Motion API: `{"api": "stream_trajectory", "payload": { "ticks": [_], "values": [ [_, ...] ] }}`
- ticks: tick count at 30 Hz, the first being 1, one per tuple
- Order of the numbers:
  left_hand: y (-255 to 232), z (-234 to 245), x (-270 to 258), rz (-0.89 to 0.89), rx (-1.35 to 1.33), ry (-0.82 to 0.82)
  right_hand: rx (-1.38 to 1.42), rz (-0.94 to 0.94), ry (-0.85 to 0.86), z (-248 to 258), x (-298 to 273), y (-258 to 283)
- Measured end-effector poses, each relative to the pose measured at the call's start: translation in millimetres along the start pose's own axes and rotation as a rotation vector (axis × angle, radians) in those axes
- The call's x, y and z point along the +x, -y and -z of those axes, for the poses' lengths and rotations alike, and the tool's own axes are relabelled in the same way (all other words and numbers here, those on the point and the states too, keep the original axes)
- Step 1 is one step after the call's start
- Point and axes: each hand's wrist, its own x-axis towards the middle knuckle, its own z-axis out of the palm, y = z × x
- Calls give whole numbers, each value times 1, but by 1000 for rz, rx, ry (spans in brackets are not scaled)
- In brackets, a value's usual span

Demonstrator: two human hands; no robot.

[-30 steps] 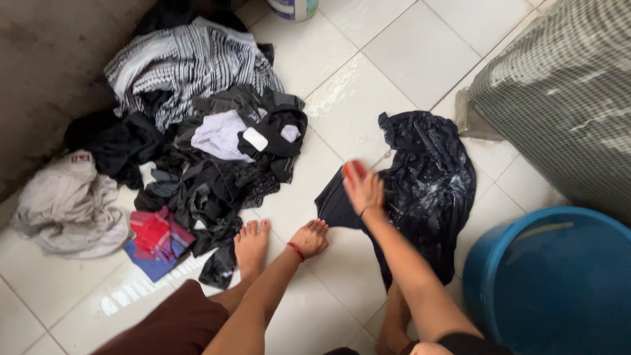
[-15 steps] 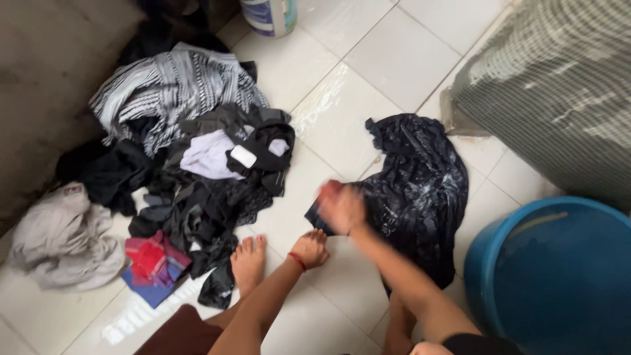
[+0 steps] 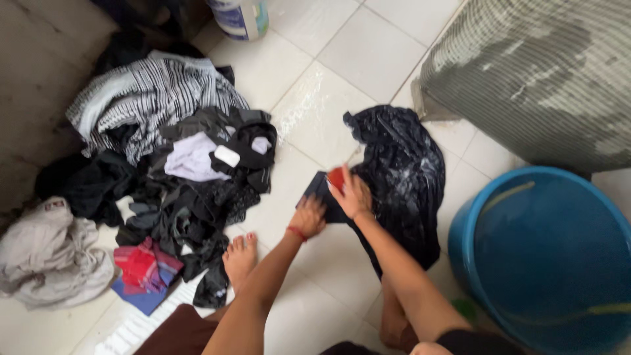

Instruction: The person sits on a tiled floor and hand-washes clothes. They scrub a patterned cloth and a black t-shirt with a bar of soap, then rinse them in a blue basin filled with water from a hose.

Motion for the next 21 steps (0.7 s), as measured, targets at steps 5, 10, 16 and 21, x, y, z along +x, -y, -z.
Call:
{"api": "stream_trajectory", "payload": {
  "ticks": [5,10,16,21],
  "values": [
    [-2,-23,-35,-43,-139,-238,-79,-164,60,17,-104,2],
    [-13,-30,-101,-103,-252,49,-65,264,250,32,-128,-4],
    [-37,-10,-118,-342,-49,-287,194,208,204,36,-145,-16],
    [-46,-32,-99,-372,-3,-60,37,6,193,2,-135,14]
  ]
}}
